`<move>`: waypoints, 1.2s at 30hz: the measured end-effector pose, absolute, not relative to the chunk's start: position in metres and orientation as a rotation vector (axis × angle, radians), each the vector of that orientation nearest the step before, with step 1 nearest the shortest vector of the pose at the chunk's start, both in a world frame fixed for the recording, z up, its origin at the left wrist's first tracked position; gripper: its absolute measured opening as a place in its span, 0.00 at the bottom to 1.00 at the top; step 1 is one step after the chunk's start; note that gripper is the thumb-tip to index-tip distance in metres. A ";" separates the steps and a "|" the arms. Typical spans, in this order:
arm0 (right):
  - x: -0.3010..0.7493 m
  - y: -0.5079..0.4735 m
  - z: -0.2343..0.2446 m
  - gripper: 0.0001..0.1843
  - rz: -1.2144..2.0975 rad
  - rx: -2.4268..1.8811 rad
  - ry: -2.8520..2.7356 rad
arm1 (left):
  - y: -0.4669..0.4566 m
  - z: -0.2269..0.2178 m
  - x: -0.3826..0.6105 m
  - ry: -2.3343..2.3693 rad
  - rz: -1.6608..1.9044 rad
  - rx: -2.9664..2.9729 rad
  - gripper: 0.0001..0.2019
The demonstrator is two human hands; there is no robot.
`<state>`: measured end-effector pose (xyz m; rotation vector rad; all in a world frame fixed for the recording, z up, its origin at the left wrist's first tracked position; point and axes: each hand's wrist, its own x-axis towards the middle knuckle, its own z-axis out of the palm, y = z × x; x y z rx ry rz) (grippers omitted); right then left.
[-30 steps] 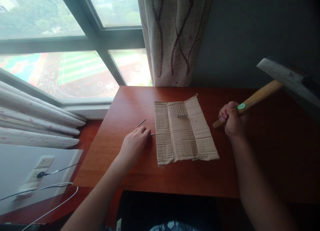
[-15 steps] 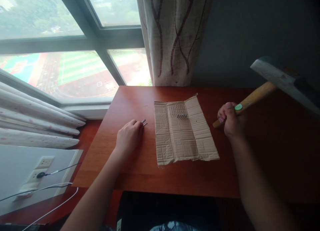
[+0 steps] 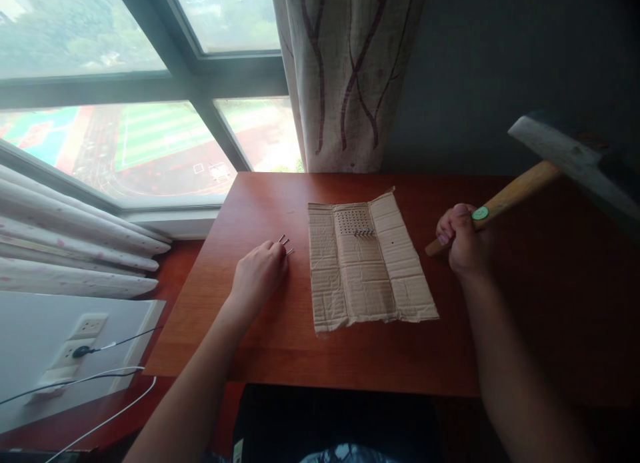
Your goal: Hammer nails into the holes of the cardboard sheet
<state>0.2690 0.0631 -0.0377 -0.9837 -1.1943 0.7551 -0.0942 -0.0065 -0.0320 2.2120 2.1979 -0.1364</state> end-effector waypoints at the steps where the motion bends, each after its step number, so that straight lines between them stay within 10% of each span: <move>1: 0.269 0.063 -0.037 0.33 0.755 -0.983 -1.197 | -0.007 -0.032 -0.094 2.210 -0.104 2.195 0.14; 20: 0.268 0.062 -0.036 0.31 0.780 -0.971 -1.190 | 0.004 -0.001 -0.071 1.501 1.387 1.334 0.11; 36: 0.266 0.061 -0.034 0.30 0.773 -1.006 -1.173 | 0.043 0.001 -0.012 1.341 1.219 1.866 0.04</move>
